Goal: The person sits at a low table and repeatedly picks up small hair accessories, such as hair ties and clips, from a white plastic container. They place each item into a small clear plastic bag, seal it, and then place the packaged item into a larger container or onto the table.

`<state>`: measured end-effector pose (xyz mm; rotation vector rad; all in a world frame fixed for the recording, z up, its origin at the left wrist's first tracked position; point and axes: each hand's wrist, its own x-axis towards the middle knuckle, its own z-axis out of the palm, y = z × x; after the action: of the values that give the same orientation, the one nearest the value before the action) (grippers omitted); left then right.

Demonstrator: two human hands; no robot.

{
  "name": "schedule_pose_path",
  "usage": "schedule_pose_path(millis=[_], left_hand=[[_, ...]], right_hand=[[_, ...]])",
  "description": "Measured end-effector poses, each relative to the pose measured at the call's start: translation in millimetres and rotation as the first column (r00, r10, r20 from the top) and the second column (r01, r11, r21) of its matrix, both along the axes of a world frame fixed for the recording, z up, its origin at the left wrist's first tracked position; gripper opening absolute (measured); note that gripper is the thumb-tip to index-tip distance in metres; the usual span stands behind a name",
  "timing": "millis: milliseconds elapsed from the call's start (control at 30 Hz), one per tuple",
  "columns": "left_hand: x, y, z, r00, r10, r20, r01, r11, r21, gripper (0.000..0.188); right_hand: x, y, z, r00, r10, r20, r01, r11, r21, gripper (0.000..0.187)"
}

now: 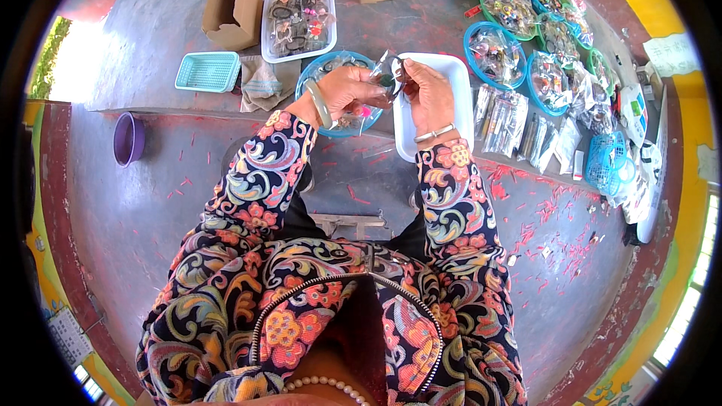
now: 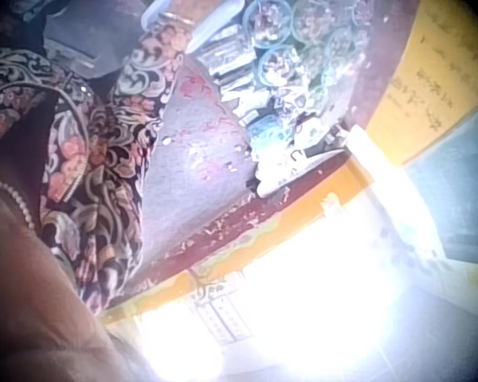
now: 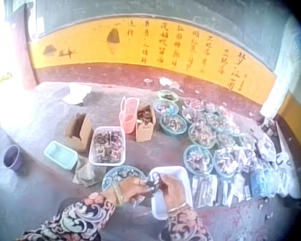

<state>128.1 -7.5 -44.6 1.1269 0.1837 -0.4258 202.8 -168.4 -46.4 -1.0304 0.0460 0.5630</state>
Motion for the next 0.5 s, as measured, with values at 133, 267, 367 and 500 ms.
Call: schedule_pose_path(millis=[133,267,367,500], left_hand=[[-0.9,-1.6,2.8,1.000,0.003,0.003,-0.003,1.000,-0.003,0.020],[-3.6,-0.6,5.7,0.999,0.031,-0.013,-0.031,0.999,0.045,0.020],[-2.6,-2.7,12.1,0.997,0.056,-0.044,-0.052,0.994,0.096,0.019],[2.0,-4.6,7.7,0.994,0.110,-0.005,-0.108,0.980,0.165,0.017]], right_hand=[[-0.2,0.7,-1.7,1.000,-0.021,-0.019,0.021,1.000,0.007,0.015],[-1.9,3.2,4.8,0.997,-0.012,0.070,0.018,0.996,-0.085,0.015],[4.0,-3.4,1.1,0.990,-0.023,0.142,0.041,0.992,-0.123,0.016],[-4.5,4.0,3.6,0.989,0.037,0.144,-0.013,0.986,-0.165,0.018]])
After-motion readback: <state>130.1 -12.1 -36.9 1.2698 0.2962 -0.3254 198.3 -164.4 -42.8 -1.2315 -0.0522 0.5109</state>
